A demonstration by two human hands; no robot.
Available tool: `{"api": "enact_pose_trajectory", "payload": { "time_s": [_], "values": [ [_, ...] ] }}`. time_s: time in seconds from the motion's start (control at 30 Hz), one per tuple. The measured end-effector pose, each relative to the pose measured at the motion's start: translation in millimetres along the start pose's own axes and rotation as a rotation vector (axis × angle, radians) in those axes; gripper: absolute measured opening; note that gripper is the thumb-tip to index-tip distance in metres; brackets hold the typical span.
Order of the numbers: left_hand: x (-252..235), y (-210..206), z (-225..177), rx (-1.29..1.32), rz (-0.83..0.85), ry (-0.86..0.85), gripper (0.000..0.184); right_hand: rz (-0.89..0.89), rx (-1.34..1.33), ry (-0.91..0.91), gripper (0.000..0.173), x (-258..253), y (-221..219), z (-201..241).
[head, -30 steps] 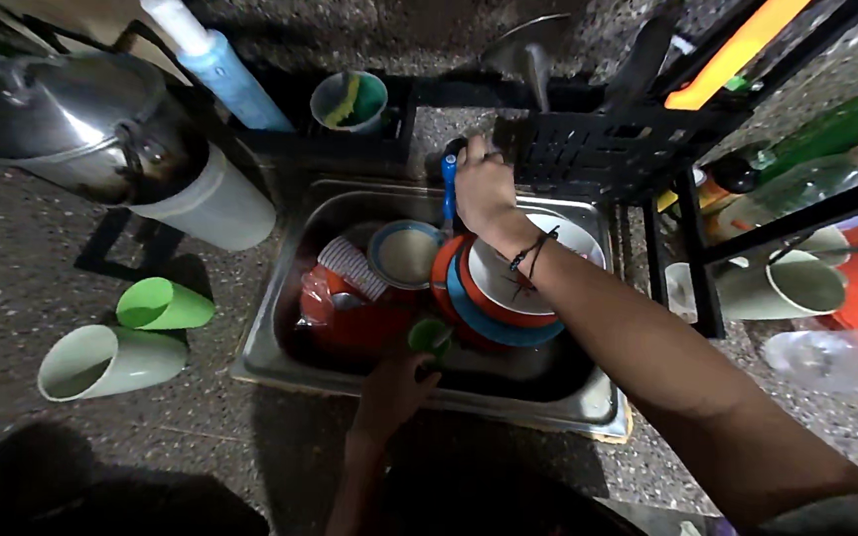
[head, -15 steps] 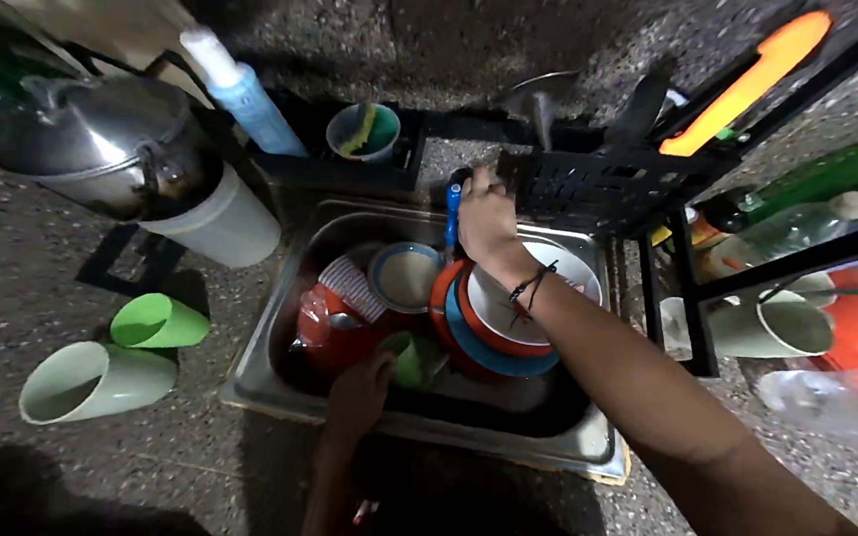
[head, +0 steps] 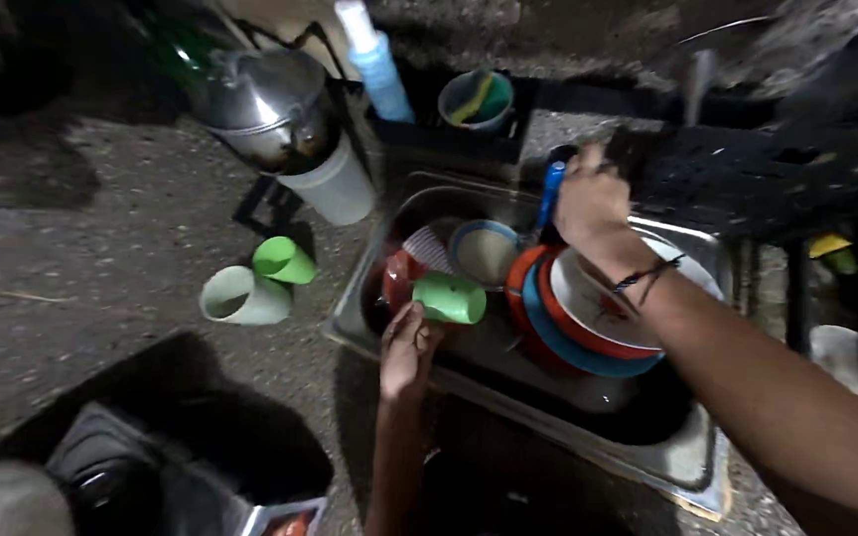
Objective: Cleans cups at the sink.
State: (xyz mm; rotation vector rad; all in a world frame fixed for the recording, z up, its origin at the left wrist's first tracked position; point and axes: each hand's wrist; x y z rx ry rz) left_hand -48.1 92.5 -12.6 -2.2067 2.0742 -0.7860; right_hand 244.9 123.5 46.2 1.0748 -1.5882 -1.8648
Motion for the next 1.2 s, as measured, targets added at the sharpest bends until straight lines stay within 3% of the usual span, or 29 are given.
{"api": "enact_pose_trajectory", "payload": {
  "time_s": [0.13, 0.23, 0.3, 0.53, 0.67, 0.77, 0.87, 0.93, 1.03, 1.13, 1.17, 1.2],
  "values": [
    [-27.5, 37.4, -42.4, -0.555, -0.137, -0.868, 0.018, -0.037, -0.031, 0.016, 0.069, -0.8, -1.6, -3.9],
    [-56.7, 63.7, -86.8, -0.895, -0.308, -1.168, 0.026, -0.049, -0.074, 0.015, 0.072, 3.4, -1.8, -4.2],
    [-75.3, 72.6, -114.8, -1.064, -0.383, -1.217, 0.030, -0.048, -0.099, 0.013, 0.073, 6.1, 0.0, -3.9],
    [-118.0, 82.3, -142.3, -1.464, -0.472, -1.031, 0.039, -0.017, -0.021, 0.008, 0.066, -1.3, -1.4, -3.7],
    [-119.5, 83.4, -135.5, -1.512, -0.473, -0.975, 0.035, -0.002, -0.008, 0.005, 0.068, -2.9, -2.8, -4.3],
    [-111.4, 64.0, -120.7, -1.416, -0.488, -1.057, 0.038, -0.007, -0.005, 0.006, 0.068, -1.7, -2.6, -3.8],
    [-108.4, 26.0, -91.9, -1.348, -0.234, -1.004, 0.034, 0.024, -0.049, 0.036, 0.076, 1.3, 6.2, -8.1],
    [-116.2, -0.5, -66.8, -1.297, -0.041, -0.664, 0.042, 0.081, -0.105, 0.040, 0.088, 2.2, 17.6, -11.8],
    [-139.1, -22.7, -19.5, -1.061, -0.001, -0.279, 0.057, 0.067, -0.391, 0.055, 0.081, 30.6, 64.0, -27.4],
    [-147.0, -41.8, 13.4, -1.065, -0.210, -0.237, 0.077, -0.003, -0.560, 0.135, 0.044, 110.0, 149.7, -79.4],
    [-144.4, -46.4, 19.7, -1.095, -0.257, -0.230, 0.087, 0.034, -0.493, 0.123, 0.039, 144.4, 193.8, -100.1],
    [-144.6, -49.5, 26.5, -1.102, -0.289, -0.231, 0.095, 0.151, -0.404, -0.010, 0.037, 180.6, 251.2, -112.2]
  ]
}}
Point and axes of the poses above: each hand's wrist, its own x-axis away from the middle knuckle, its own y-axis out of the back of the hand, z = x × y, and after that the axes turned 15 degrees about -z, right-handed
